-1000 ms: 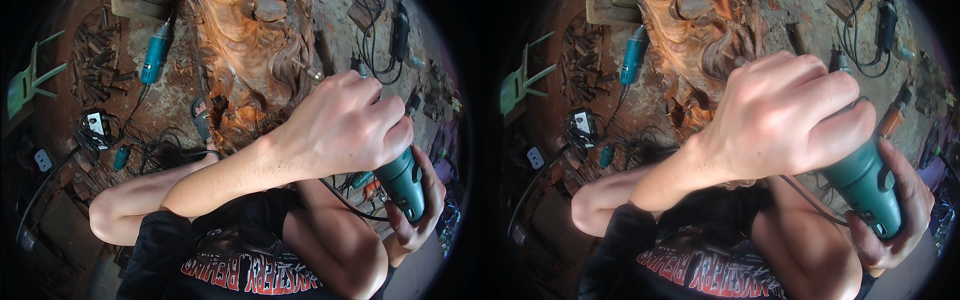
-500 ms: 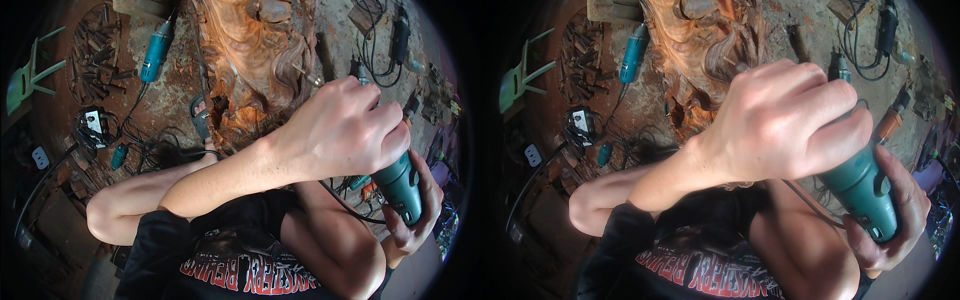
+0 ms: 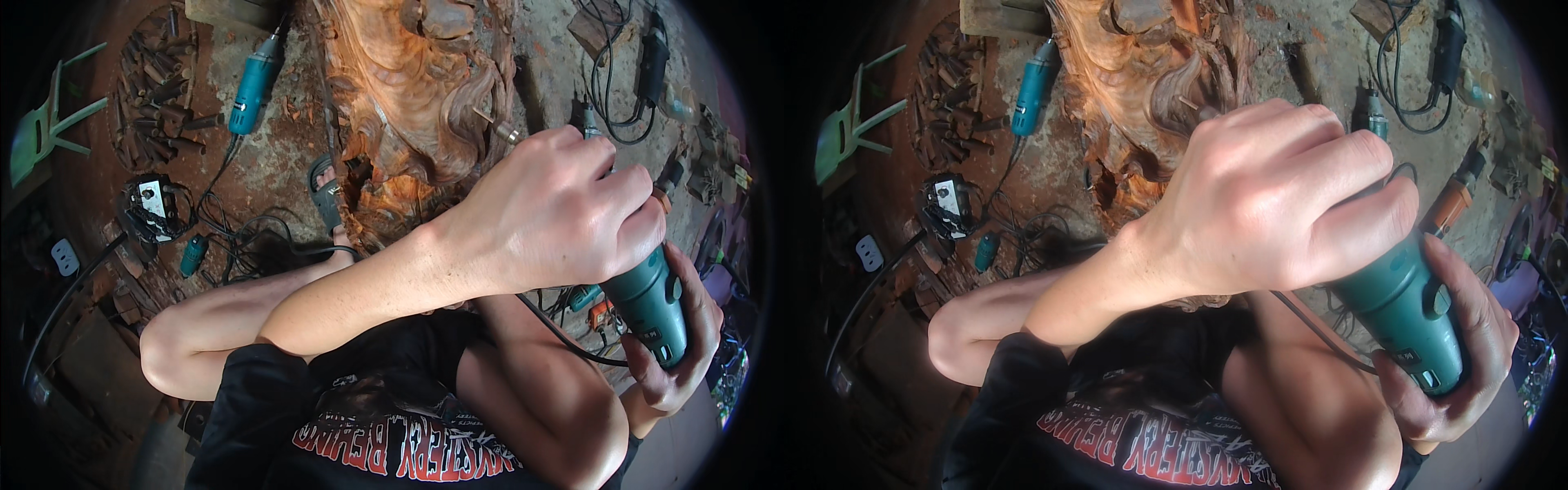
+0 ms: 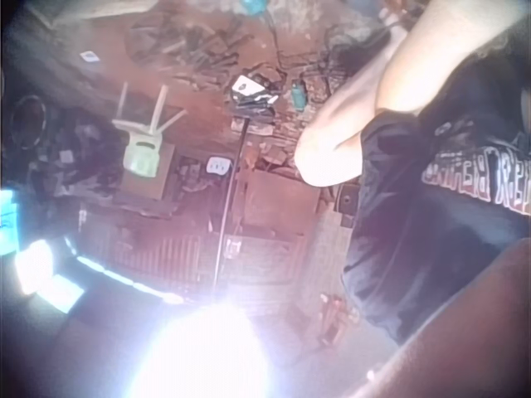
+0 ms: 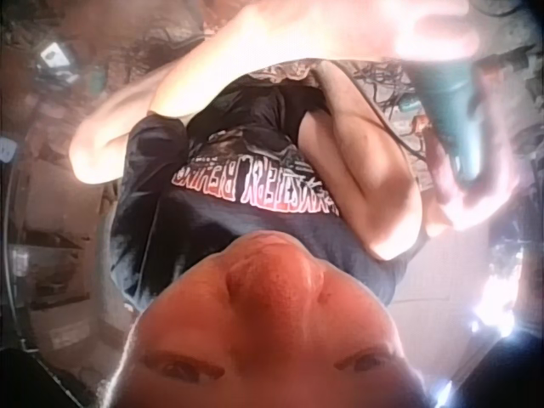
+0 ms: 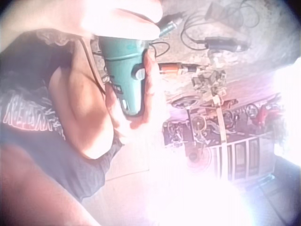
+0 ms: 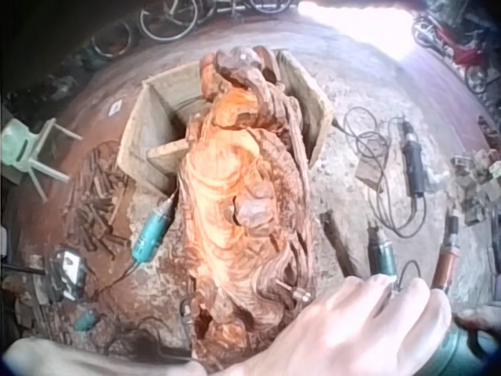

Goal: The person uses a green rotary carving tool to shape and smooth a large piece of wood. They hold the tool with both hands and move it along the surface, removing material and refining the contours of the wood sculpture.

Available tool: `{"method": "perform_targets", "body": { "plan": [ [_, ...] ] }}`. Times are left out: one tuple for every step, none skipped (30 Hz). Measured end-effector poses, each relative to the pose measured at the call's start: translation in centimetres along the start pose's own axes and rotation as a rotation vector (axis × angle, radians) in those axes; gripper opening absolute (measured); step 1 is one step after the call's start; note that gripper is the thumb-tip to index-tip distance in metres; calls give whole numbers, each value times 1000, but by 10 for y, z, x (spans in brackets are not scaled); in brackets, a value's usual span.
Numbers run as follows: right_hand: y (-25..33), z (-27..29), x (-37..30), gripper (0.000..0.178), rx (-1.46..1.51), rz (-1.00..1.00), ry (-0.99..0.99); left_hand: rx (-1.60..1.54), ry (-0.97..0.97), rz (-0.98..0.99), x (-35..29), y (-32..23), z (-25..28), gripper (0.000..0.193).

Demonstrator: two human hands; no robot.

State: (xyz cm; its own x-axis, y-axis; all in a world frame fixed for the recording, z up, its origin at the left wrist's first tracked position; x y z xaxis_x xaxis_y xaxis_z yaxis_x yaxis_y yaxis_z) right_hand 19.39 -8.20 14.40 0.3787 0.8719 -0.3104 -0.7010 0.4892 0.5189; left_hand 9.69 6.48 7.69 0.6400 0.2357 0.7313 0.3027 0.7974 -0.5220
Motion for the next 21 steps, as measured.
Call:
{"method": "perform_targets", "body": {
  "plan": [
    [1,0,2,82,19,-4,1,5,17,-12,2,2,0,14],
    [2,-2,3,83,47,-5,-8,6,21,-22,3,2,0,14],
    [1,-2,4,84,49,-8,-17,10,26,-32,4,3,0,14],
    [1,-2,5,85,52,-9,-26,10,18,-40,6,3,1,14],
    [3,1,-1,87,12,-35,-41,-10,-9,-44,7,1,0,14],
    [1,6,-11,88,81,-28,-90,-31,-37,-49,9,-1,0,14],
    [-3,10,-20,88,159,-6,-133,-34,-68,-41,8,-4,1,14],
    [-9,12,-28,86,220,11,-174,-32,-106,-38,8,-8,3,14],
    [-11,13,-38,83,271,6,-213,-59,-158,-18,7,-13,7,14],
    [-15,16,-51,80,317,-8,-255,-92,-209,-3,9,-18,9,15],
    [-18,19,-60,78,376,-24,-292,-113,-239,10,9,-25,12,15],
    [-21,22,-71,75,453,-52,-336,-151,-280,19,10,-30,15,16],
    [-24,20,-83,72,571,-77,-387,-196,-294,21,11,-32,17,16],
    [-27,19,-94,70,715,-105,-427,-235,-302,21,13,-35,20,16],
    [-29,16,-105,67,898,-125,-464,-287,-293,11,15,-38,22,17],
    [-29,12,-114,65,1103,-130,-500,-299,-267,-9,14,-40,22,18],
    [-28,5,-122,62,1318,-127,-523,-311,-242,-25,13,-43,22,19],
    [-28,1,-127,59,1516,-129,-531,-307,-249,-11,11,-50,20,21],
    [-25,-9,-131,57,1721,-132,-539,-304,-259,-19,7,-54,21,24],
    [-23,-22,-133,54,1897,-140,-542,-297,-268,-22,2,-59,22,27],
    [-20,-39,-141,51,2046,-140,-566,-297,-287,-55,1,-67,22,31]
  ]
}}
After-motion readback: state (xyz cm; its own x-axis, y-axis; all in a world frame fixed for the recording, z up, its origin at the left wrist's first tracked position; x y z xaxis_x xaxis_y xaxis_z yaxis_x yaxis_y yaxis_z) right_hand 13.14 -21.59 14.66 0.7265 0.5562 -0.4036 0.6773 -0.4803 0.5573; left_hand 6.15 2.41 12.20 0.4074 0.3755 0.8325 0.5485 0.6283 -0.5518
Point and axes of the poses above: each hand's wrist, its own x-axis towards the middle knuckle, its own z-axis out of the back of the hand, y = z × x, the point moved 8 cm from there along x, towards the middle knuckle, and after that the axes turned 6 degrees about -z, right-handed, at the moved point
